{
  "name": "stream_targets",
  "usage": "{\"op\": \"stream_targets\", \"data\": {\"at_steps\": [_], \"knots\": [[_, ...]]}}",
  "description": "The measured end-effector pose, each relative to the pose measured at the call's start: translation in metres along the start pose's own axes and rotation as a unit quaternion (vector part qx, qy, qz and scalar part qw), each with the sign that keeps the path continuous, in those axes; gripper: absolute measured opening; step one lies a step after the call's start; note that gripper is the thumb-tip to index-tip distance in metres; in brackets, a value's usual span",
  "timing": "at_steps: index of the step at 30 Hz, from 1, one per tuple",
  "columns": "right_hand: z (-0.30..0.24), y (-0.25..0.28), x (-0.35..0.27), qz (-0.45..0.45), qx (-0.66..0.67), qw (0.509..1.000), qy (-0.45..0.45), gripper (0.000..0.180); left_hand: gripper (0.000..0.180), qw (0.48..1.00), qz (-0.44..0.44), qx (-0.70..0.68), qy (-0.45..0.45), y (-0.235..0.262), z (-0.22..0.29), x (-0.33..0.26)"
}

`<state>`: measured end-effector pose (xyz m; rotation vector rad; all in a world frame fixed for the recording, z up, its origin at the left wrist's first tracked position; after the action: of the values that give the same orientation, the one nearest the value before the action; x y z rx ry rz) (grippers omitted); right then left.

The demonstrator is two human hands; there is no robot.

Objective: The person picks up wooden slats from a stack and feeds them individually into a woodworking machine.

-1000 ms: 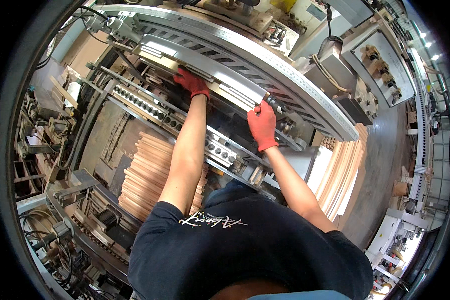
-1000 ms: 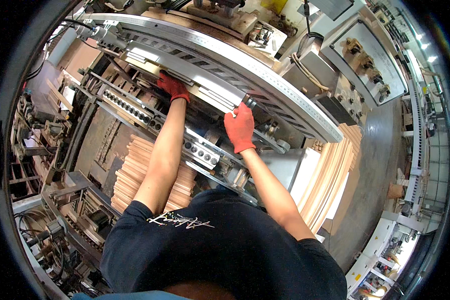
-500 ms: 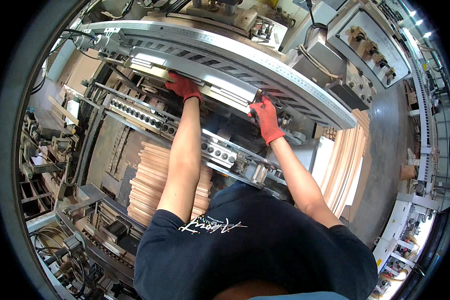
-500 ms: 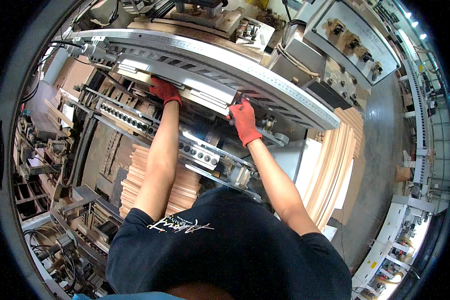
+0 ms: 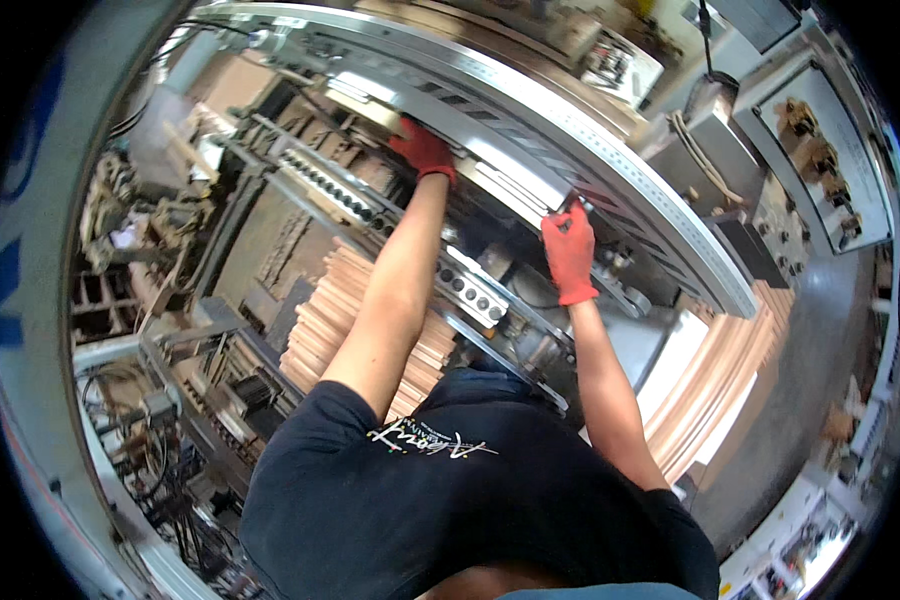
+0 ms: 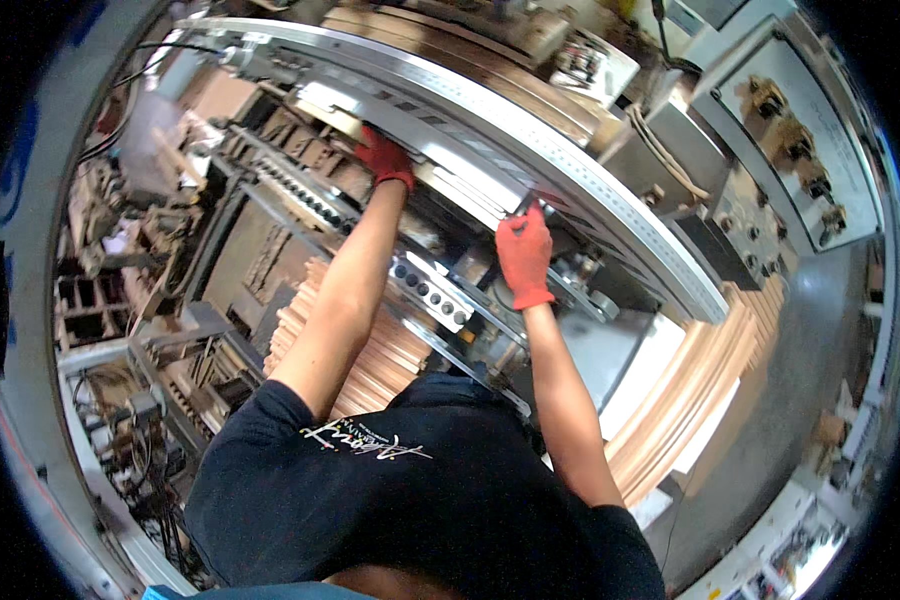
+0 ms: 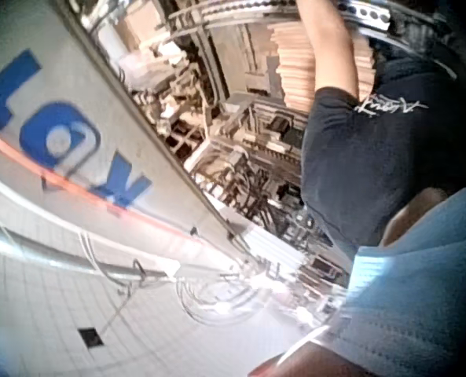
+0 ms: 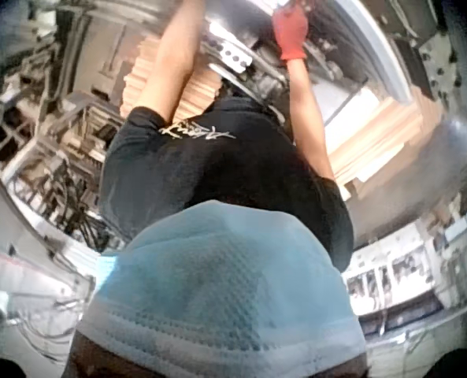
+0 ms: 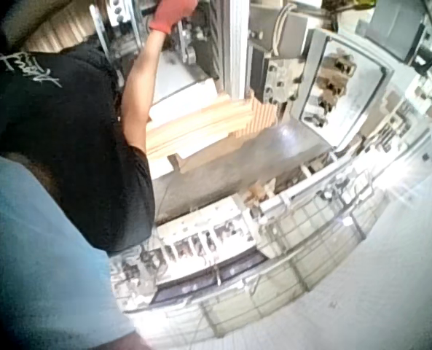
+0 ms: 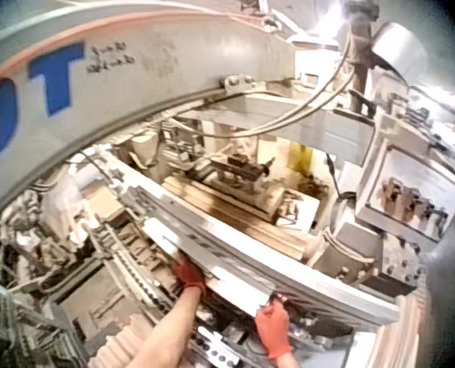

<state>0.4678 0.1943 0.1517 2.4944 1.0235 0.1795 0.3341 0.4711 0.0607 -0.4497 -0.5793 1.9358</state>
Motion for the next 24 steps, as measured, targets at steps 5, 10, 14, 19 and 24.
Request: {"op": "stream_targets", "data": {"at_steps": [5,10,14,19,24], "knots": [[0.001,0.02,-0.016,-0.053,0.15,0.982,-0.101,0.045,0.079,0.975,0.064,0.21,0.022,-0.027,0.021,-0.021],[0.018,0.036,-0.065,-0.033,-0.02,0.994,0.099,0.034,0.073,0.972,0.058,0.227,0.008,-0.023,0.028,-0.018],[0.019,0.043,-0.111,-0.157,-0.092,0.977,0.113,0.033,0.071,0.984,0.043,0.175,0.012,-0.028,0.019,-0.023],[0.026,0.039,-0.121,-0.173,-0.232,0.94,0.179,0.037,0.073,0.96,0.019,0.272,0.057,-0.016,0.022,-0.008],[0.021,0.037,-0.114,-0.176,-0.117,0.971,0.108,0.032,0.084,0.983,-0.011,0.179,0.036,-0.004,0.005,0.015]]}}
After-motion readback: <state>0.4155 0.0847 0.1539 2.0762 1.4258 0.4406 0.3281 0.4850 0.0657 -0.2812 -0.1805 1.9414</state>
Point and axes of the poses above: each hand's wrist, its own x-axis towards the middle knuckle, its own y-axis out of the back of the hand, z = x × y, the point moved 1 cm from there along x, towards the middle knuckle, and after that the axes turned 7 degrees about -y, right-handed, at the moved point
